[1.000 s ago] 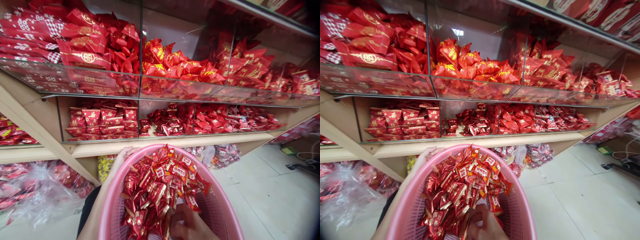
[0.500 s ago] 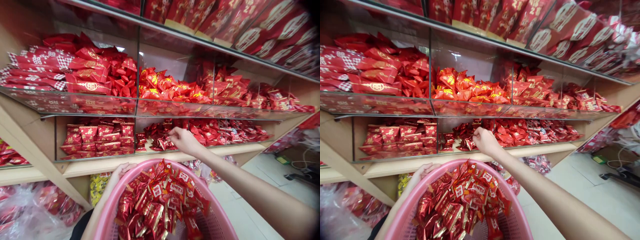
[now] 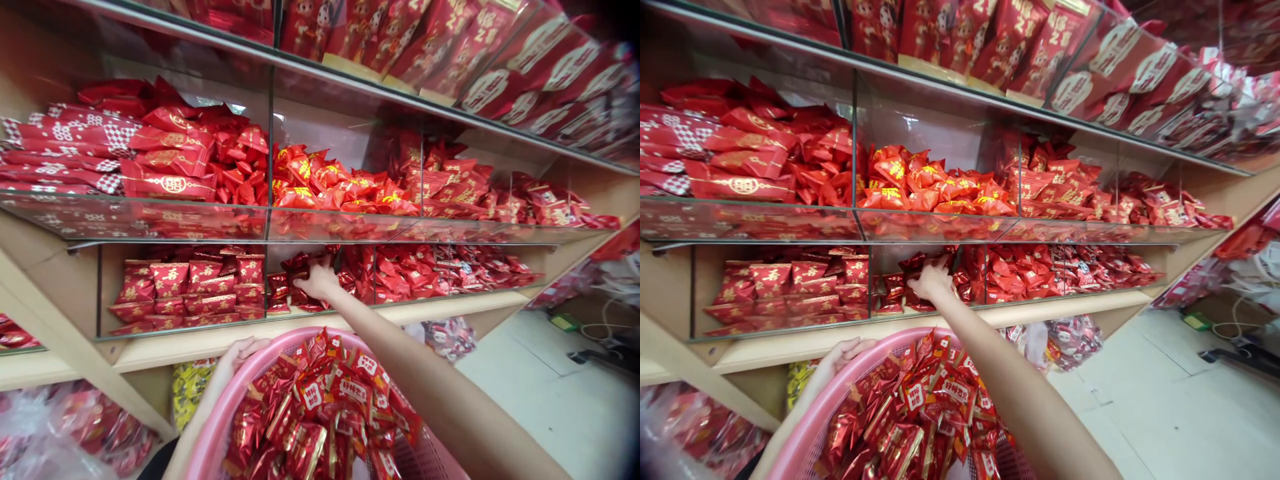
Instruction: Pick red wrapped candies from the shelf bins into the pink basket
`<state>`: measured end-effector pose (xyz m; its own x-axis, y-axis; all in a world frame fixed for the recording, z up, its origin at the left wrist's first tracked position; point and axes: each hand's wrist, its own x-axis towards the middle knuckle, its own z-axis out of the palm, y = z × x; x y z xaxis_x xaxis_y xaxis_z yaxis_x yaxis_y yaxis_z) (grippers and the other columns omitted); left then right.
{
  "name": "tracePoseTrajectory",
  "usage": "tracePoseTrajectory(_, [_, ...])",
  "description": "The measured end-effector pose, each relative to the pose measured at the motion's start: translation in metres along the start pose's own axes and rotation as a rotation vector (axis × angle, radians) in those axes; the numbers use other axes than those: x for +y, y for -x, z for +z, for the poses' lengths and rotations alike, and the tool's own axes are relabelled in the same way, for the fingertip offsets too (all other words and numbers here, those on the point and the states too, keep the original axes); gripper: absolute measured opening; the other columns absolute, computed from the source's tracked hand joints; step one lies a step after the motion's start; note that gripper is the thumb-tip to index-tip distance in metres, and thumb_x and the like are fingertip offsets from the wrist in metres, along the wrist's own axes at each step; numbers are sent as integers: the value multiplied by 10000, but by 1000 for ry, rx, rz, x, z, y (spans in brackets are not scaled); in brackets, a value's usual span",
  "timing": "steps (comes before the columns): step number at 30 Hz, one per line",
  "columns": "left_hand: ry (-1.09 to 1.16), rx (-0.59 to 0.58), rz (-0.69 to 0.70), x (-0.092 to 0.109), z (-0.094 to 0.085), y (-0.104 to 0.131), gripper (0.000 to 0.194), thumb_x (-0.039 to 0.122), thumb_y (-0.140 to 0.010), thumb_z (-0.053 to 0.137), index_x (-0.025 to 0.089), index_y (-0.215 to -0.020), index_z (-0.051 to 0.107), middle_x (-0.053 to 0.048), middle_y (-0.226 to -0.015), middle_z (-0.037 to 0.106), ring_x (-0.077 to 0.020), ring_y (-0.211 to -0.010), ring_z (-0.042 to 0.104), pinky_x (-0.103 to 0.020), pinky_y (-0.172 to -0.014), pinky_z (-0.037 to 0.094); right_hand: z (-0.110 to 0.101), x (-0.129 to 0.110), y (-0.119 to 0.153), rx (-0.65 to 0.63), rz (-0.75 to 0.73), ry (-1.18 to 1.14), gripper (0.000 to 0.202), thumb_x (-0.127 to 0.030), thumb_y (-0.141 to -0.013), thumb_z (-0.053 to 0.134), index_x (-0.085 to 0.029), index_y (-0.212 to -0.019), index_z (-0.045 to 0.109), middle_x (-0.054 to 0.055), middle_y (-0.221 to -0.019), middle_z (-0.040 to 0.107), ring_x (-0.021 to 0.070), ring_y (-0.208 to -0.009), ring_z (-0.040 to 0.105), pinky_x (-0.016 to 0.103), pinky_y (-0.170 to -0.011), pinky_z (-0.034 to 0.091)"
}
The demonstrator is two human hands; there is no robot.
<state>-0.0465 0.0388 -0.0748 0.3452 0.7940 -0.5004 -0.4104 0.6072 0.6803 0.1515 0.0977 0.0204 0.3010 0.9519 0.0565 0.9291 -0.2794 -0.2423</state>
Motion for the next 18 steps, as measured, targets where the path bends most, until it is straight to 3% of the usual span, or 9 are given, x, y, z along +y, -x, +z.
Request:
tracePoseTrajectory(3, [-20,-14,3,0,-1,-1,352,236,-790,502,106,-1097,615,-112,-921,712,-290,-843,660,-313,-587,564,9,-19,9,11,23,-21,553,-447,-765,504,-172,-1231,394,217,-1404,223,335,-1150,428,431,-843,376])
tracePoseTrajectory(9, [-56,-20,15,1,-2,-1,331,248,-770,502,177,-1058,651,-80,-904,720,-304,-836,660,-317,-547,557,19,-41,21,-59,-30,-58,547,-380,-749,573,-202,-1232,390,213,-1329,355,291,-1078,505,365,-759,436])
tracePoseTrajectory(12, [-63,-19,17,0,-1,0,323,257,-767,504,177,-1037,661,-77,-895,722,-302,-829,662,-316,-541,554,17,-37,22,-60,-69,-38,481,-260,-763,585,-219,-1214,421,161,-1243,461,266,-1056,514,361,-757,446])
tracePoseTrajectory(18, [-44,-36,11,-1,-1,1,309,248,-772,499,141,-1009,665,-88,-857,726,-280,-809,668,-296,-561,553,-3,-4,11,40,-108,45,326,-303,-870,472,-178,-1172,469,70,-1099,547,209,-974,536,408,-802,447])
